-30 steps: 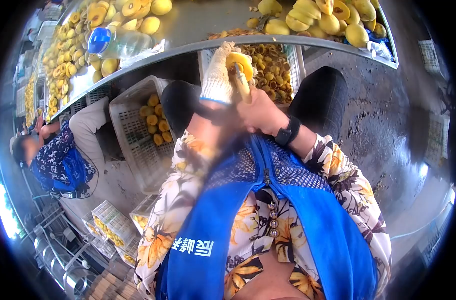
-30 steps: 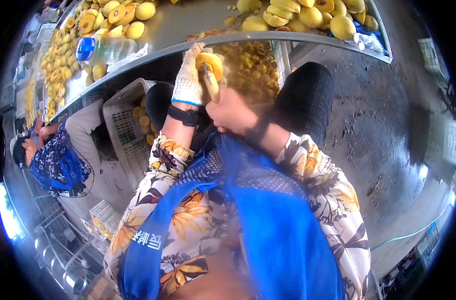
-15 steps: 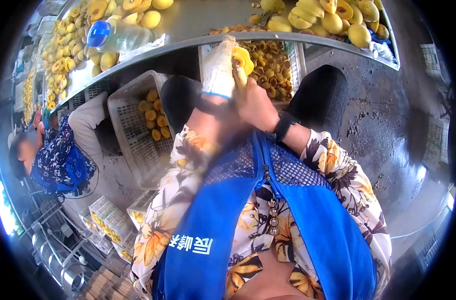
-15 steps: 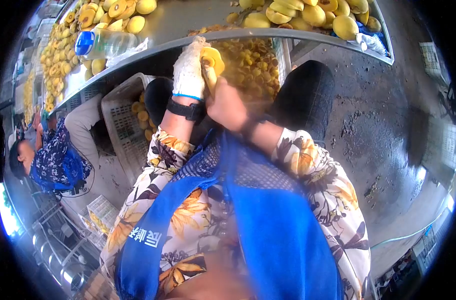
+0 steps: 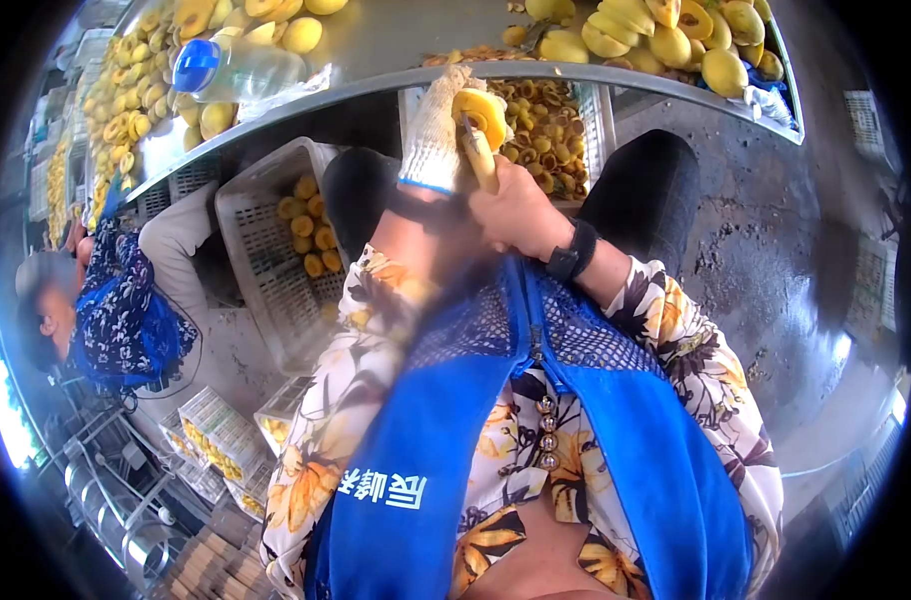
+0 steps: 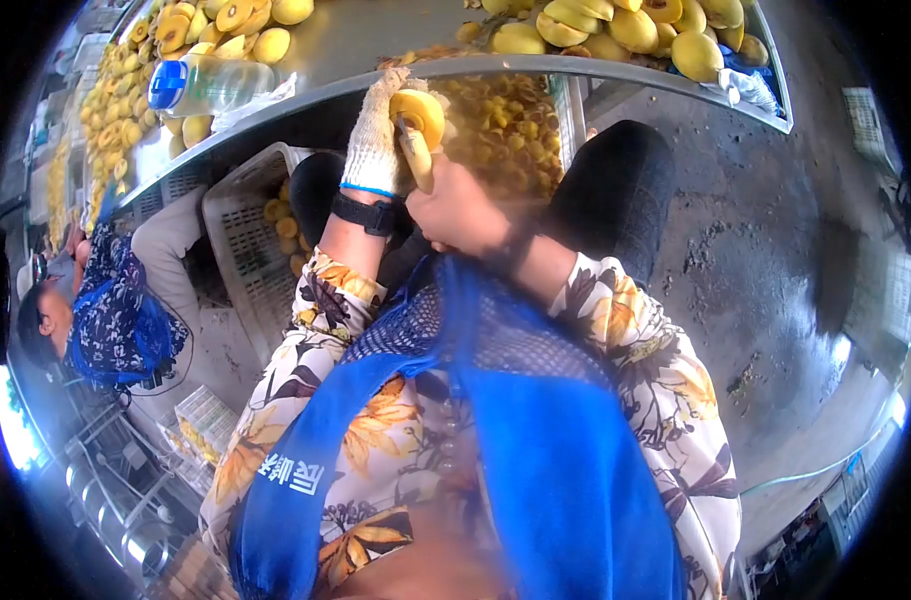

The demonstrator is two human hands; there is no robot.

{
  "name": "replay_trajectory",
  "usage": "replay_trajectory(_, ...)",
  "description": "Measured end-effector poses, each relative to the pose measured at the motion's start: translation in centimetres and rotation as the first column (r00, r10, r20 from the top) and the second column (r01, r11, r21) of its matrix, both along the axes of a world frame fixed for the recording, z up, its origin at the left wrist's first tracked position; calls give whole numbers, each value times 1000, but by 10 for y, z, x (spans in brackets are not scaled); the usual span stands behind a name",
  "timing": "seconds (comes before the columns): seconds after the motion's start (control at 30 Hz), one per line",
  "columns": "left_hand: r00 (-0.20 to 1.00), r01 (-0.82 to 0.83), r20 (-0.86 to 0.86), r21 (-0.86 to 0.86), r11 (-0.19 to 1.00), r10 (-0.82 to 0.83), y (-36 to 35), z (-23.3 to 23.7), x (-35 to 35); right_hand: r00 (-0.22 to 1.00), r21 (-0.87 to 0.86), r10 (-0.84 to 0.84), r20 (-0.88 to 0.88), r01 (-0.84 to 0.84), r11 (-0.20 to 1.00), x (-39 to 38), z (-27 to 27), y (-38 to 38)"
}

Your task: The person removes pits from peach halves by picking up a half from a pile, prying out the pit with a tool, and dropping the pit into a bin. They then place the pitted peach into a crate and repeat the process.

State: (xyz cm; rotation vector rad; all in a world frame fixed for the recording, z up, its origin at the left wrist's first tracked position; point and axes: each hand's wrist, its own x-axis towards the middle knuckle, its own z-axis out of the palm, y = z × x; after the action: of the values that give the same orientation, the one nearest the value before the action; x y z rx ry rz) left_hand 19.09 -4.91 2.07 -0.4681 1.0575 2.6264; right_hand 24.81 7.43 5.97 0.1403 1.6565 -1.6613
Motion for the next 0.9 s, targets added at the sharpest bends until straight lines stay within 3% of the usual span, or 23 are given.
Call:
replay_trajectory(0.1,994,-87,64,-49,995,90,11,17,3,993,-27,-25,119,29,999,1,6,-4)
replay_trajectory(0.2,969,-136,-244,-444,886,27,1,15,4,938,-230,-15,348,101,968,-2,14,-4)
replay_trajectory(0.27,989,-107,-131,-330,938,66,3,25,5,881,-427,80,466,144,893,-4,8,2)
replay_trajectory(0.37,1000,-26,7,-95,995,27,1,32,7,896,-423,78,438,129,897,-3,6,-1)
replay_trajectory(0.47,981,164,115,-48,985,-158,-10,32,10,974,-364,-39,222,120,924,6,-11,-7)
replay_trajectory(0.57,994,-106,24,-124,987,109,-1,25,12,973,77,-13,-231,32,996,6,-12,-14)
replay_trajectory(0.6,989,-137,34,-116,984,142,-4,15,11,855,183,26,-517,81,980,8,-28,-16)
replay_trajectory(0.67,999,-37,-20,-3,999,37,-12,20,12,796,302,144,-588,51,952,8,-29,-16)
replay_trajectory(0.7,999,-46,-26,-25,999,46,-18,15,11,762,361,202,-615,44,932,9,-30,-16)
replay_trajectory(0.8,1000,-5,-19,37,999,6,-26,19,7,733,334,210,-646,25,942,9,-26,-15)
replay_trajectory(0.87,999,42,-1,127,991,-42,-29,31,8,706,428,294,-644,15,904,8,-22,-12)
replay_trajectory(0.9,998,-9,62,88,996,4,-30,36,8,692,474,336,-640,11,880,7,-20,-11)
